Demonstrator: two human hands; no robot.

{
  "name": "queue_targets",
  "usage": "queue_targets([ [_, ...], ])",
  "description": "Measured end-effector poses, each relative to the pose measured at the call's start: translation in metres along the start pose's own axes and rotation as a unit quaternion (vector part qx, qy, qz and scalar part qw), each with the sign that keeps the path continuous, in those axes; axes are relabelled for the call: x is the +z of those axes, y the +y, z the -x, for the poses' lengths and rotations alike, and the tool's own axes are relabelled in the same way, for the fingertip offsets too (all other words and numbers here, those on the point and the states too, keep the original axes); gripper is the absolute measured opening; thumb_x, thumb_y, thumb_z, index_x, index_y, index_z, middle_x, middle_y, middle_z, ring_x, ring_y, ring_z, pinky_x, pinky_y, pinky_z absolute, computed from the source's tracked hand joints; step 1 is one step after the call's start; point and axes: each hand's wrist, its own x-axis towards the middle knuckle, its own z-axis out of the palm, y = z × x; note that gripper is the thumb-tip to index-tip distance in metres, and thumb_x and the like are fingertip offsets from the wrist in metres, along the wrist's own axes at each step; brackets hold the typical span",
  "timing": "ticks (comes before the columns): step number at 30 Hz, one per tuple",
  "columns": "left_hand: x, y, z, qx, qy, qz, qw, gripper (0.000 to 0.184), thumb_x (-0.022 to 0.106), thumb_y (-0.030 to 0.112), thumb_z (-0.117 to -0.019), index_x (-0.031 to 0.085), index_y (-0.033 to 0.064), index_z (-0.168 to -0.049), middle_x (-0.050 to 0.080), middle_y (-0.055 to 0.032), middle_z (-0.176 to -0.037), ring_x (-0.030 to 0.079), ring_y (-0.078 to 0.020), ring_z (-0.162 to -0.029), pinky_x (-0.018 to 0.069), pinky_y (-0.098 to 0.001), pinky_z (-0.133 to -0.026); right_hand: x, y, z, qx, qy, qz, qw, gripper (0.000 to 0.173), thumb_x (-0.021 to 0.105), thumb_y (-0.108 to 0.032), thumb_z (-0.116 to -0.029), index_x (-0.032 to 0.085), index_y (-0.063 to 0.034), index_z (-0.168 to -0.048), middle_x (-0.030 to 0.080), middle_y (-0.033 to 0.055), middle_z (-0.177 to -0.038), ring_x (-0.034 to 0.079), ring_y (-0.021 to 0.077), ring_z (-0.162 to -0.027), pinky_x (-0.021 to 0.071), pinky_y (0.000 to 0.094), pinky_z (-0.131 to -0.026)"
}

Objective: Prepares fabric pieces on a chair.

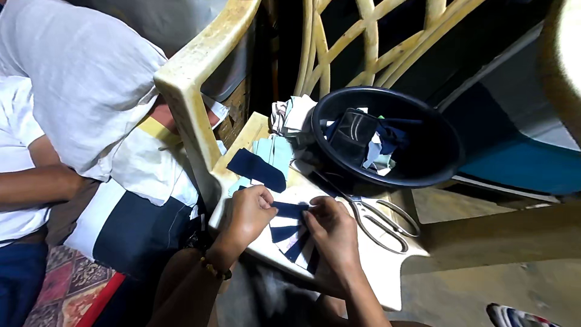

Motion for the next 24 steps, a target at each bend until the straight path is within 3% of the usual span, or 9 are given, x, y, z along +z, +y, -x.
queue_targets([
  [10, -0.0007, 0.0010, -0.0028, -0.016, -0.015, -0.001, 1.000, 0.021, 0.080, 0.006, -0.0840, 0.069, 0.0022, -0.102, 0.067, -0.0032, -0.082, 0.062, -0.0086, -0.072, 0.0518, -0.0266, -0.070, 0.0006, 0.0001, -0.0013, 0.019, -0.004, 0.000, 1.000, 0.025, 0.072, -0.007, -0.0830, 0.068, -0.0014, -0.107, 0.068, 0.0058, -0.080, 0.065, 0.0176, -0.073, 0.0528, 0.0344, -0.067],
  [14, -0.0006, 0.0004, -0.0028, -0.012, -0.017, -0.007, 1.000, 0.023, 0.080, 0.006, -0.0835, 0.068, 0.0013, -0.103, 0.066, -0.0032, -0.081, 0.062, -0.0094, -0.072, 0.0519, -0.0274, -0.071, 0.0005, 0.0001, -0.0015, 0.018, -0.005, 0.005, 1.000, 0.025, 0.073, -0.008, -0.0830, 0.068, -0.0011, -0.107, 0.068, 0.0054, -0.080, 0.064, 0.0185, -0.073, 0.0524, 0.0365, -0.068],
  [18, -0.0070, 0.0009, -0.0014, -0.018, 0.010, 0.008, 1.000, 0.021, 0.077, 0.012, -0.0894, 0.069, 0.0003, -0.106, 0.068, -0.0062, -0.082, 0.063, -0.0123, -0.073, 0.0529, -0.0308, -0.072, -0.0003, 0.0001, -0.0017, 0.021, -0.009, 0.000, 1.000, 0.025, 0.073, -0.008, -0.0838, 0.068, -0.0003, -0.107, 0.069, 0.0073, -0.081, 0.066, 0.0221, -0.076, 0.0534, 0.0410, -0.071],
  [21, -0.0095, -0.0034, -0.0024, -0.012, 0.041, 0.015, 0.999, 0.012, 0.071, 0.012, -0.0939, 0.070, 0.0028, -0.102, 0.068, -0.0034, -0.079, 0.064, -0.0081, -0.069, 0.0535, -0.0269, -0.069, 0.0000, 0.0007, -0.0016, 0.017, -0.008, -0.001, 1.000, 0.025, 0.074, -0.008, -0.0840, 0.068, -0.0012, -0.107, 0.069, 0.0068, -0.081, 0.066, 0.0206, -0.076, 0.0538, 0.0392, -0.070],
  [24, -0.0088, -0.0045, -0.0010, 0.015, 0.045, -0.005, 0.999, 0.008, 0.070, 0.011, -0.0937, 0.073, 0.0038, -0.098, 0.069, -0.0040, -0.085, 0.061, -0.0070, -0.074, 0.0508, -0.0249, -0.071, 0.0009, 0.0017, -0.0015, 0.013, -0.003, 0.000, 1.000, 0.024, 0.074, -0.008, -0.0836, 0.068, -0.0014, -0.106, 0.068, 0.0054, -0.079, 0.066, 0.0196, -0.074, 0.0532, 0.0382, -0.069],
])
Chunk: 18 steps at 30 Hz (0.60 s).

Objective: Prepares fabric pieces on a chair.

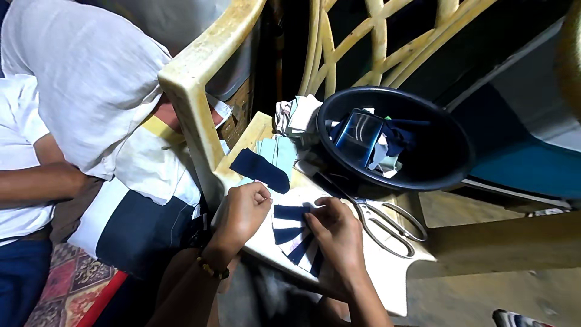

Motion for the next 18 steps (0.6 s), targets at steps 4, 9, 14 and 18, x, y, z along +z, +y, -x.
queue_targets([
  [4, 0.0025, -0.0012, 0.0008, 0.053, -0.030, -0.050, 0.997, 0.011, 0.067, 0.008, -0.0947, 0.075, 0.0028, -0.099, 0.068, -0.0058, -0.090, 0.058, -0.0089, -0.075, 0.0484, -0.0256, -0.072, 0.0001, 0.0001, -0.0001, -0.003, 0.001, 0.004, 1.000, 0.024, 0.073, -0.009, -0.0838, 0.068, -0.0016, -0.106, 0.069, 0.0055, -0.079, 0.066, 0.0191, -0.075, 0.0530, 0.0379, -0.070],
  [9, 0.0041, -0.0016, 0.0004, 0.088, -0.069, -0.088, 0.990, 0.015, 0.069, 0.016, -0.0961, 0.078, 0.0051, -0.101, 0.067, -0.0086, -0.096, 0.059, -0.0162, -0.083, 0.0494, -0.0330, -0.078, 0.0000, 0.0012, 0.0003, -0.009, 0.003, 0.002, 1.000, 0.024, 0.074, -0.009, -0.0828, 0.068, -0.0013, -0.105, 0.068, 0.0048, -0.078, 0.065, 0.0190, -0.074, 0.0521, 0.0376, -0.069],
  [14, 0.0049, 0.0023, 0.0001, 0.066, -0.098, -0.121, 0.986, 0.016, 0.069, 0.014, -0.0963, 0.078, 0.0056, -0.106, 0.068, -0.0114, -0.106, 0.064, -0.0215, -0.097, 0.0514, -0.0386, -0.088, 0.0004, 0.0012, 0.0005, -0.024, 0.005, 0.009, 1.000, 0.019, 0.074, -0.008, -0.0830, 0.071, -0.0025, -0.100, 0.069, 0.0044, -0.078, 0.065, 0.0208, -0.076, 0.0513, 0.0393, -0.072],
  [18, 0.0052, 0.0034, -0.0010, 0.061, -0.101, -0.130, 0.984, 0.017, 0.069, 0.014, -0.0962, 0.078, 0.0051, -0.107, 0.068, -0.0120, -0.107, 0.064, -0.0218, -0.097, 0.0517, -0.0386, -0.088, 0.0018, 0.0017, 0.0004, -0.086, 0.010, 0.051, 0.995, 0.008, 0.072, -0.004, -0.0831, 0.080, -0.0056, -0.086, 0.070, 0.0098, -0.081, 0.063, 0.0307, -0.085, 0.0483, 0.0468, -0.076],
])
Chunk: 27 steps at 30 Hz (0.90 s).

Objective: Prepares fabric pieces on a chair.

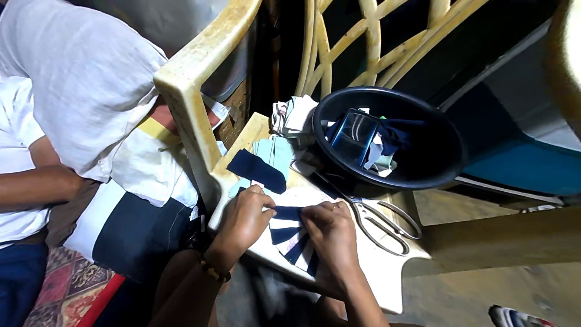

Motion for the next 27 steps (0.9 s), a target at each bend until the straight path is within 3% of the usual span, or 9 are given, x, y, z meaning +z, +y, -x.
queue_targets([
  [10, -0.003, 0.008, 0.000, -0.002, -0.003, -0.022, 1.000, 0.019, 0.066, 0.013, -0.0970, 0.076, 0.0027, -0.111, 0.067, -0.0148, -0.115, 0.065, -0.0253, -0.105, 0.0522, -0.0412, -0.094, -0.004, -0.005, 0.000, -0.029, -0.025, 0.053, 0.998, 0.010, 0.072, -0.009, -0.0848, 0.081, -0.0065, -0.085, 0.067, 0.0174, -0.087, 0.062, 0.0406, -0.090, 0.0485, 0.0541, -0.076],
  [13, 0.004, 0.015, -0.006, 0.069, 0.055, 0.002, 0.996, 0.020, 0.060, 0.007, -0.0986, 0.074, -0.0019, -0.108, 0.068, -0.0173, -0.111, 0.067, -0.0249, -0.099, 0.0534, -0.0378, -0.091, -0.001, -0.005, 0.003, -0.039, -0.017, 0.059, 0.997, 0.015, 0.071, -0.017, -0.0869, 0.080, -0.0057, -0.082, 0.068, 0.0181, -0.089, 0.062, 0.0413, -0.092, 0.0481, 0.0547, -0.076],
  [15, 0.009, 0.020, -0.016, 0.120, 0.058, 0.022, 0.991, 0.022, 0.055, 0.004, -0.1002, 0.073, -0.0041, -0.111, 0.070, -0.0188, -0.113, 0.069, -0.0253, -0.102, 0.0536, -0.0363, -0.095, -0.001, -0.004, 0.006, -0.051, -0.011, 0.058, 0.997, 0.016, 0.070, -0.017, -0.0876, 0.080, -0.0051, -0.084, 0.068, 0.0195, -0.092, 0.063, 0.0434, -0.094, 0.0482, 0.0567, -0.076],
  [19, 0.014, 0.027, -0.039, 0.146, -0.017, 0.001, 0.989, 0.028, 0.051, 0.000, -0.1016, 0.068, -0.0062, -0.122, 0.067, -0.0221, -0.122, 0.065, -0.0296, -0.115, 0.0477, -0.0393, -0.105, 0.000, -0.009, 0.017, -0.116, 0.011, 0.059, 0.991, 0.022, 0.067, -0.018, -0.0909, 0.079, -0.0038, -0.102, 0.072, 0.0188, -0.110, 0.066, 0.0454, -0.108, 0.0510, 0.0625, -0.088],
  [22, 0.009, 0.043, -0.053, 0.116, -0.079, -0.078, 0.987, 0.032, 0.053, -0.003, -0.0987, 0.065, -0.0055, -0.128, 0.065, -0.0233, -0.128, 0.061, -0.0337, -0.123, 0.0440, -0.0456, -0.110, 0.001, -0.018, 0.028, -0.142, -0.054, 0.075, 0.985, 0.050, 0.058, -0.037, -0.0984, 0.069, 0.0016, -0.129, 0.065, 0.0192, -0.137, 0.058, 0.0426, -0.132, 0.0384, 0.0692, -0.109],
  [27, 0.001, 0.058, -0.071, 0.084, -0.156, -0.165, 0.970, 0.026, 0.055, -0.001, -0.0985, 0.066, -0.0063, -0.122, 0.065, -0.0240, -0.125, 0.060, -0.0375, -0.121, 0.0436, -0.0529, -0.107, 0.005, -0.018, 0.034, -0.120, -0.134, 0.107, 0.978, 0.080, 0.048, -0.062, -0.0974, 0.058, 0.0048, -0.140, 0.051, 0.0217, -0.152, 0.046, 0.0410, -0.143, 0.0327, 0.0611, -0.117],
])
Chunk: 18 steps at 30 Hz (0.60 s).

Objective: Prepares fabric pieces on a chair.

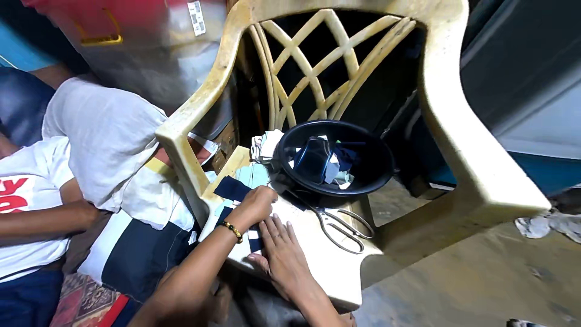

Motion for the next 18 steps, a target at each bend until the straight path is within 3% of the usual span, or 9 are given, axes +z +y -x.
queue_targets([
  [5, -0.007, 0.007, -0.009, -0.030, -0.031, -0.024, 0.999, 0.023, 0.057, 0.002, -0.0991, 0.067, -0.0042, -0.119, 0.065, -0.0230, -0.120, 0.061, -0.0373, -0.116, 0.0457, -0.0546, -0.102, 0.004, 0.002, 0.001, 0.036, -0.046, -0.005, 0.998, 0.085, 0.052, -0.066, -0.0941, 0.053, 0.0008, -0.148, 0.040, 0.0219, -0.159, 0.035, 0.0505, -0.147, 0.0259, 0.0652, -0.118],
  [12, -0.012, 0.009, -0.021, -0.044, -0.074, -0.030, 0.996, 0.022, 0.055, 0.007, -0.1019, 0.064, -0.0050, -0.118, 0.064, -0.0235, -0.118, 0.060, -0.0369, -0.114, 0.0457, -0.0547, -0.098, -0.006, -0.001, -0.003, 0.066, -0.129, -0.014, 0.989, 0.091, 0.050, -0.069, -0.0940, 0.042, -0.0018, -0.156, 0.028, 0.0197, -0.166, 0.021, 0.0488, -0.153, 0.0159, 0.0636, -0.122],
  [15, -0.013, 0.006, -0.022, -0.023, -0.068, -0.039, 0.997, 0.019, 0.055, 0.009, -0.1025, 0.066, -0.0046, -0.111, 0.065, -0.0222, -0.111, 0.061, -0.0358, -0.107, 0.0464, -0.0541, -0.094, -0.010, -0.002, -0.005, 0.075, -0.153, -0.019, 0.985, 0.092, 0.050, -0.069, -0.0946, 0.038, -0.0026, -0.157, 0.025, 0.0185, -0.168, 0.017, 0.0471, -0.154, 0.0132, 0.0623, -0.123],
  [18, -0.014, 0.003, -0.017, -0.007, -0.045, -0.032, 0.998, 0.020, 0.054, 0.008, -0.1023, 0.067, -0.0023, -0.113, 0.067, -0.0209, -0.110, 0.063, -0.0353, -0.108, 0.0468, -0.0547, -0.095, -0.010, -0.002, -0.006, 0.077, -0.162, -0.021, 0.984, 0.092, 0.048, -0.069, -0.0952, 0.036, -0.0030, -0.158, 0.023, 0.0182, -0.168, 0.015, 0.0460, -0.155, 0.0113, 0.0620, -0.124],
])
